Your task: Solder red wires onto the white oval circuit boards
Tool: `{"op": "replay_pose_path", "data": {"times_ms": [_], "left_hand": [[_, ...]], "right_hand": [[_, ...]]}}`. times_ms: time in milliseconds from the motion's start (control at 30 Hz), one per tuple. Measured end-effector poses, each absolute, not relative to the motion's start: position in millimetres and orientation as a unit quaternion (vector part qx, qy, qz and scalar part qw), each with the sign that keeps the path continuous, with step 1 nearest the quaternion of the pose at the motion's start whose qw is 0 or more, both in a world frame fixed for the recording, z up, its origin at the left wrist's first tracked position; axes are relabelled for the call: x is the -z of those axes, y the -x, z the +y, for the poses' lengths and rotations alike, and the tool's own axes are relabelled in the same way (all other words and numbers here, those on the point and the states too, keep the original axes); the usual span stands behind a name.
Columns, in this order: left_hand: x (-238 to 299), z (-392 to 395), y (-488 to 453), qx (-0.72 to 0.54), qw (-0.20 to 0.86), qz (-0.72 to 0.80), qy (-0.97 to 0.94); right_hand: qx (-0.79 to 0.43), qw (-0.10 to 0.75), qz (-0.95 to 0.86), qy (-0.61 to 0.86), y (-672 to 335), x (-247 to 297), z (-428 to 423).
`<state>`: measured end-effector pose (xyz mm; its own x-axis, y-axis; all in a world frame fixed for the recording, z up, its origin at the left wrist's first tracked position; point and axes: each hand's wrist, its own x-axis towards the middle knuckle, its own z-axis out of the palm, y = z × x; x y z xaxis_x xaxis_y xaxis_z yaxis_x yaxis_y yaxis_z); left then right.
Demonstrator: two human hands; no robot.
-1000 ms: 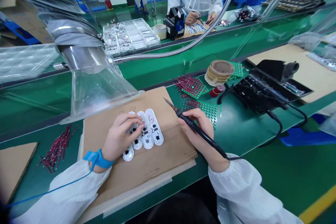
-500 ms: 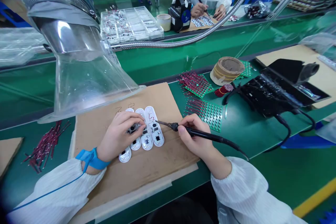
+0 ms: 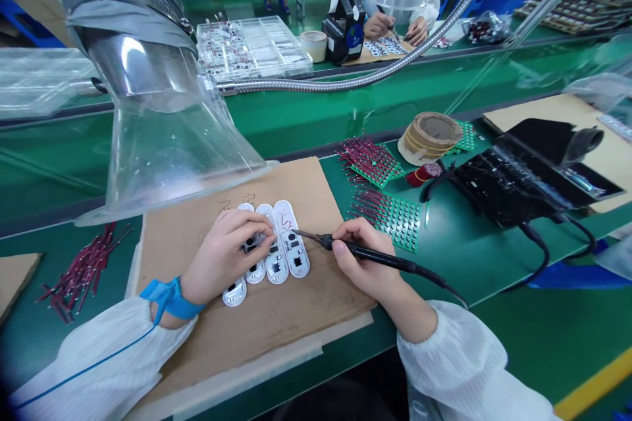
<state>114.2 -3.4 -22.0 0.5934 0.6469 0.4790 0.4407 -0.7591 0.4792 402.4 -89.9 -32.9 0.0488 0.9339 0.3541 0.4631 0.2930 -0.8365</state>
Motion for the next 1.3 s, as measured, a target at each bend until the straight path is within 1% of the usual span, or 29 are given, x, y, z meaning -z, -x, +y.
{"op": "replay_pose_path", "data": {"times_ms": [400,600,833,1300], "left_hand": [[21.9,-2.4,-114.4,-0.313,0.151,0.303,-0.887],[17.1,-4.9,-115.0,-0.312,0.172,0.317,-0.879],[17.3,-5.2,-115.9,-0.317,0.170,0.318,-0.877],[19.8,-3.8,-116.0,-0.303,0.168,0.320,-0.882]], "right_hand": [[-0.244,0.485,-0.653,0.528,-402.9,33.8,-90.2],[-0.265,0.559,-0.606,0.501,-401.2,35.4,-91.0],[-0.267,0.503,-0.647,0.507,-401.0,35.6,-88.7],[-0.272,0.480,-0.662,0.507,-399.7,32.9,-87.5]]}}
